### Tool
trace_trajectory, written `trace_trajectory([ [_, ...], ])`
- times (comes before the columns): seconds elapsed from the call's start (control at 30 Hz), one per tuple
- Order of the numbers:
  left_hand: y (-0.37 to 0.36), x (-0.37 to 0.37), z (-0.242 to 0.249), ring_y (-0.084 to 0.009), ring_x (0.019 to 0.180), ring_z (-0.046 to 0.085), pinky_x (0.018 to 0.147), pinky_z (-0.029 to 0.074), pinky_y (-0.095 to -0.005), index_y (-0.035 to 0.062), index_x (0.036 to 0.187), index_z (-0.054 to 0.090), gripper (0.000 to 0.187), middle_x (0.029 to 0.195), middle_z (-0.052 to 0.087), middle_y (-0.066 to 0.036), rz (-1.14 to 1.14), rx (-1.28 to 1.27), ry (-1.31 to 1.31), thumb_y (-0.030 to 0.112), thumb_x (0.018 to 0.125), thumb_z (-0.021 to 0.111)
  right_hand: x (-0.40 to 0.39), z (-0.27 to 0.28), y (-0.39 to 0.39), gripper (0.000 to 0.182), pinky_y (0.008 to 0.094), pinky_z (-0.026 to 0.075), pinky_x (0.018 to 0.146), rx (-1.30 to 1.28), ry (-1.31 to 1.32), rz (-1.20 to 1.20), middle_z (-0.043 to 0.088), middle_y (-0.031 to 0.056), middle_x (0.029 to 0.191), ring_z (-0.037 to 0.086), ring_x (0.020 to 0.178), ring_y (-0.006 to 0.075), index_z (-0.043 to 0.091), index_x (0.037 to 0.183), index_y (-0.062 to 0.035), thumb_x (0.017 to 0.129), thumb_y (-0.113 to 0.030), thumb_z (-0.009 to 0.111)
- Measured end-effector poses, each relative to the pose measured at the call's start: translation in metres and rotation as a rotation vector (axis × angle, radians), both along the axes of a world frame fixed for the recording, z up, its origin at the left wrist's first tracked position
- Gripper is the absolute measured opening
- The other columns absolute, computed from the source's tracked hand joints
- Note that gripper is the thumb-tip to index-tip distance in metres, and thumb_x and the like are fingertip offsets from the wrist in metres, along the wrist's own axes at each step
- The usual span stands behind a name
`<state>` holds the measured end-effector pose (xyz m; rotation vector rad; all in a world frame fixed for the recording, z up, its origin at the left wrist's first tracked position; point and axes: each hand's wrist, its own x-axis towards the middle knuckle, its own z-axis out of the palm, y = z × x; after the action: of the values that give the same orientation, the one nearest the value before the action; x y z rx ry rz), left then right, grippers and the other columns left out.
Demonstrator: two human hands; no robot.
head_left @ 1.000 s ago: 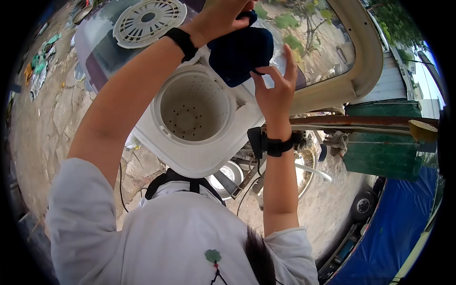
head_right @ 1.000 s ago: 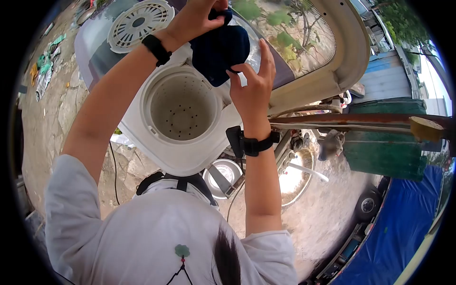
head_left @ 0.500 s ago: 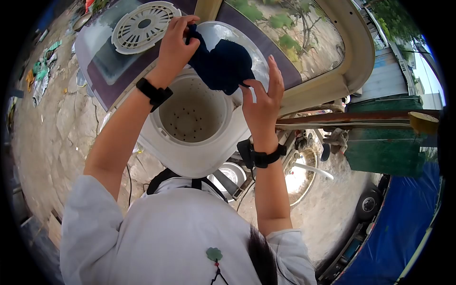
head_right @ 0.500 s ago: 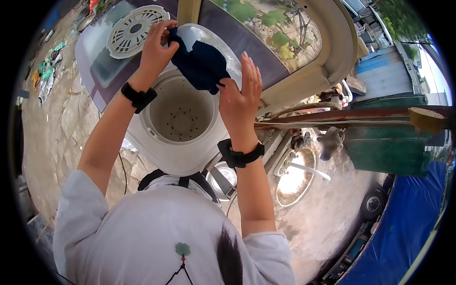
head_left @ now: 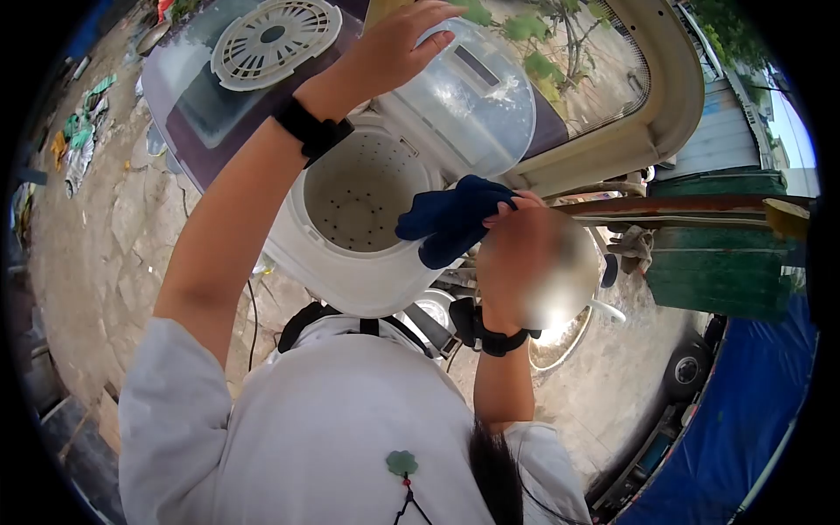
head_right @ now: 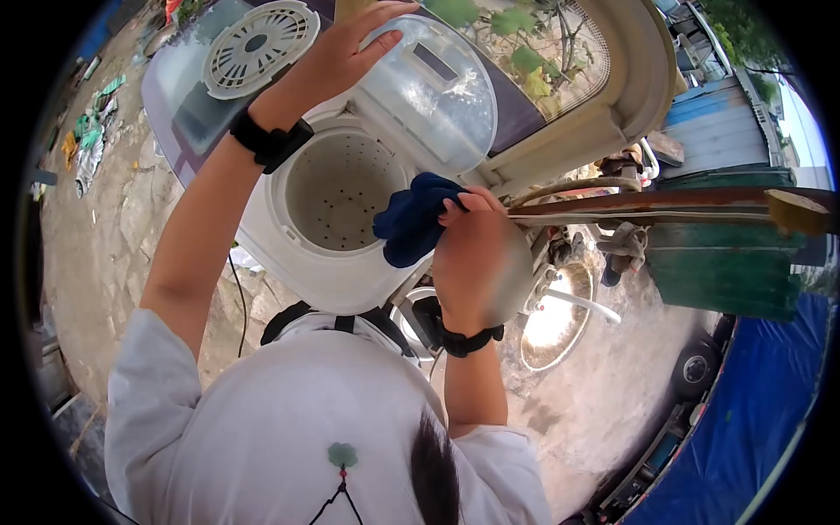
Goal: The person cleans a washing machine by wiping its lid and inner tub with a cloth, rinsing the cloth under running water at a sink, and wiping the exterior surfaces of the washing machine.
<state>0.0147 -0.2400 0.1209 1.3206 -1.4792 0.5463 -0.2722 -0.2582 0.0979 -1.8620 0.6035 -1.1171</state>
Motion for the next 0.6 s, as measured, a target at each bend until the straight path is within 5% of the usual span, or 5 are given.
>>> trace_trajectory([
  [0.07, -0.013, -0.006, 0.005, -0.0343, 0.099, 0.059, 0.087, 0.047, -0.0377, 0.0014, 0.117, 0.057, 0.028, 0.1, 0.059, -0.018, 0.003, 0.103, 0.062, 0.008, 0.09, 0.059, -0.017, -0.008, -0.005, 0.024, 0.0333, 0.053, 0.083, -0.015, -0.103, -0.039, 0.061, 0.0129, 0.114, 0.065, 0.093, 0.0238, 0.058, 0.11, 0.0022, 0.089, -0.006, 0.062],
  [0.13, -0.016, -0.009, 0.012, -0.036, 0.1, 0.058, 0.088, 0.046, -0.0393, 0.002, 0.118, 0.058, 0.027, 0.099, 0.059, -0.019, 0.0, 0.187, 0.091, 0.009, 0.092, 0.057, -0.037, -0.014, -0.031, 0.03, 0.0372, 0.052, 0.089, -0.764, 0.177, -0.192, 0.058, 0.0137, 0.121, 0.064, 0.097, 0.0264, 0.055, 0.114, 0.0024, 0.088, -0.009, 0.063],
  [0.23, -0.01, -0.017, 0.017, -0.0372, 0.1, 0.058, 0.087, 0.046, -0.0421, 0.0025, 0.118, 0.059, 0.027, 0.098, 0.059, -0.019, -0.01, 0.235, 0.115, 0.011, 0.093, 0.057, -0.019, 0.004, -0.034, 0.034, 0.0429, 0.05, 0.094, -0.698, -0.1, -0.247, 0.052, 0.0171, 0.127, 0.058, 0.109, 0.0327, 0.054, 0.11, 0.0002, 0.083, -0.015, 0.069],
  [0.33, -0.001, -0.02, -0.002, -0.0328, 0.099, 0.058, 0.086, 0.046, -0.0402, 0.0036, 0.117, 0.062, 0.026, 0.1, 0.06, -0.016, -0.018, 0.181, 0.139, 0.016, 0.094, 0.058, 0.025, 0.034, -0.033, 0.039, 0.043, 0.049, 0.095, -0.907, -0.07, -0.294, 0.052, 0.0184, 0.126, 0.056, 0.112, 0.0353, 0.053, 0.112, -0.0015, 0.079, -0.013, 0.072],
  [0.6, 0.013, -0.025, -0.012, -0.0241, 0.094, 0.058, 0.084, 0.045, -0.0334, 0.0028, 0.106, 0.066, 0.021, 0.097, 0.06, -0.007, 0.014, 0.077, 0.153, 0.02, 0.098, 0.058, 0.101, 0.032, -0.049, 0.035, 0.0395, 0.051, 0.084, -0.716, 0.184, -0.124, 0.062, 0.0136, 0.114, 0.062, 0.1, 0.0323, 0.059, 0.11, 0.001, 0.076, -0.004, 0.064],
])
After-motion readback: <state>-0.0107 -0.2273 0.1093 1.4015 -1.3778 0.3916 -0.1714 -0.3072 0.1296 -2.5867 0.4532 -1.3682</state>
